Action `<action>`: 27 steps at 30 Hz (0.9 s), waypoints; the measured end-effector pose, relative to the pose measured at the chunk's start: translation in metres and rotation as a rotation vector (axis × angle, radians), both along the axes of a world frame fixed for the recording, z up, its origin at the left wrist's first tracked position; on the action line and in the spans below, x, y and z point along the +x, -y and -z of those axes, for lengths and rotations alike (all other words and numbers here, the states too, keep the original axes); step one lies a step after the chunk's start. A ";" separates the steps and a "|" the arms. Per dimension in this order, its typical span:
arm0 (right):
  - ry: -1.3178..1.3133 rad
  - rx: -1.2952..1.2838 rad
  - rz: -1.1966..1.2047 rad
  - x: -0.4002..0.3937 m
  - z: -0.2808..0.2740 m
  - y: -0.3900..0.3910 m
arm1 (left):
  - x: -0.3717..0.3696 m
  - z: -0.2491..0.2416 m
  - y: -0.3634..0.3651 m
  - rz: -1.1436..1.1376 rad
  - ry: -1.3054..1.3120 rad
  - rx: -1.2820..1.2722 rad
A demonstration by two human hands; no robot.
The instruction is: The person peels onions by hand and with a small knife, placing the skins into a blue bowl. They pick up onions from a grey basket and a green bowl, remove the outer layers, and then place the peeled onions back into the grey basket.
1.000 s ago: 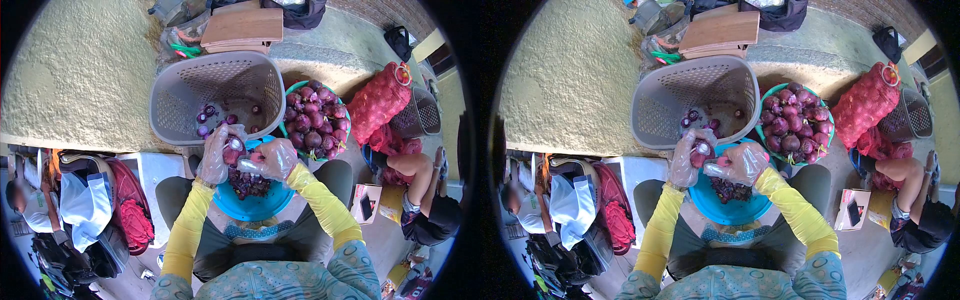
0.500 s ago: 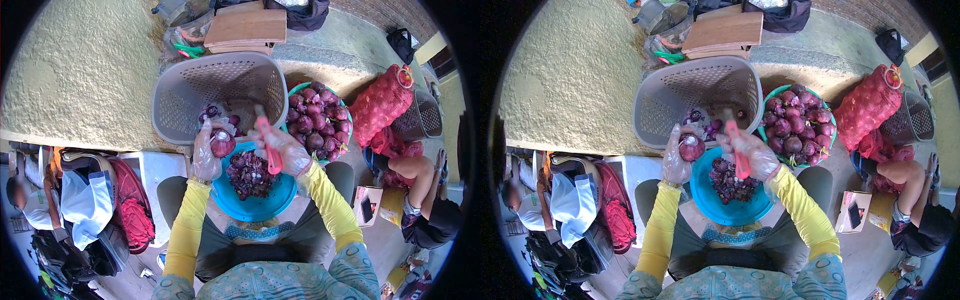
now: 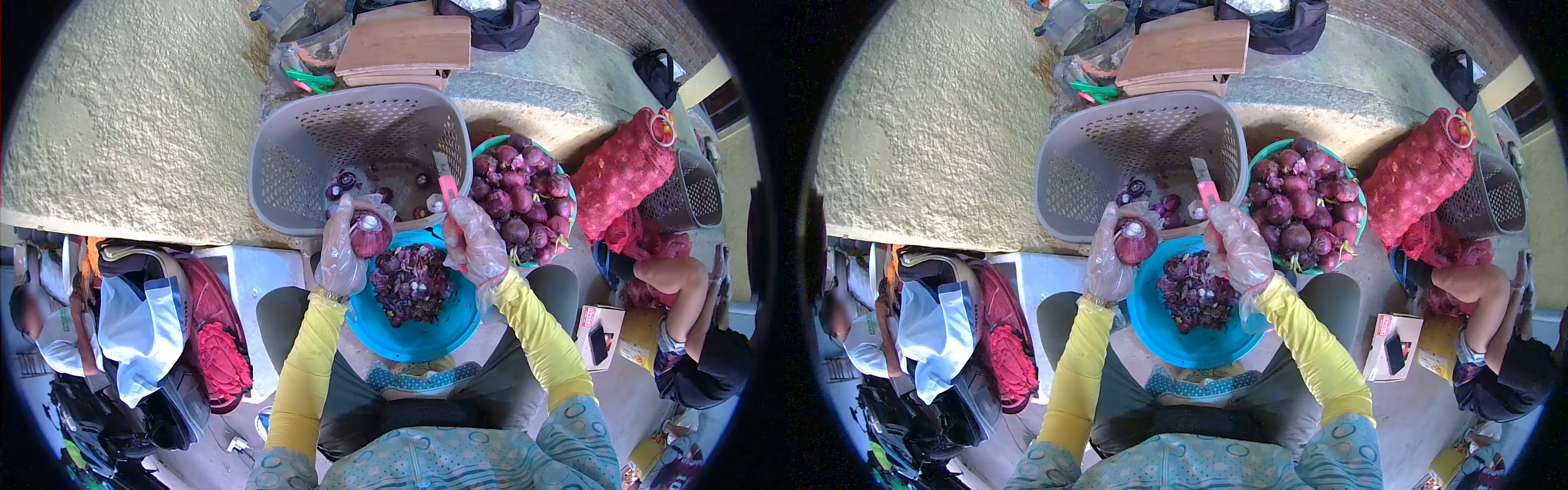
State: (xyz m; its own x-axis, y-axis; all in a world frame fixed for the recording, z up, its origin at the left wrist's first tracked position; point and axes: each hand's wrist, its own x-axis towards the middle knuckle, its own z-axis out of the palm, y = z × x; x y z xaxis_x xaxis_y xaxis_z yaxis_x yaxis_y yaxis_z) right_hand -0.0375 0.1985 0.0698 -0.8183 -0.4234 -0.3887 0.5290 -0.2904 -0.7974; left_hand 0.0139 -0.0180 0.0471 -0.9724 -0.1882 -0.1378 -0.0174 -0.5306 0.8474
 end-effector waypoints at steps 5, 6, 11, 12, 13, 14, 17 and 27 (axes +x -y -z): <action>-0.051 0.037 -0.018 0.007 -0.002 0.004 | 0.001 -0.005 -0.002 -0.017 0.031 -0.035; -0.039 0.060 0.010 0.008 -0.004 0.005 | 0.001 -0.002 -0.001 -0.015 0.032 -0.035; -0.085 0.040 0.011 0.011 0.008 0.007 | -0.001 0.000 0.000 -0.005 0.006 -0.036; -0.084 0.029 -0.002 0.011 0.008 0.007 | 0.000 0.000 0.000 -0.006 0.007 -0.035; -0.084 0.029 -0.002 0.012 0.008 0.008 | 0.000 -0.001 0.001 -0.003 0.023 -0.009; -0.087 0.061 -0.023 0.013 0.008 0.009 | 0.000 -0.001 0.001 0.000 0.039 0.017; -0.140 0.089 -0.087 0.014 0.016 0.008 | 0.000 -0.008 -0.003 -0.024 0.041 0.012; -0.535 0.061 -0.293 0.007 0.023 0.007 | 0.000 -0.013 -0.006 0.000 0.039 -0.029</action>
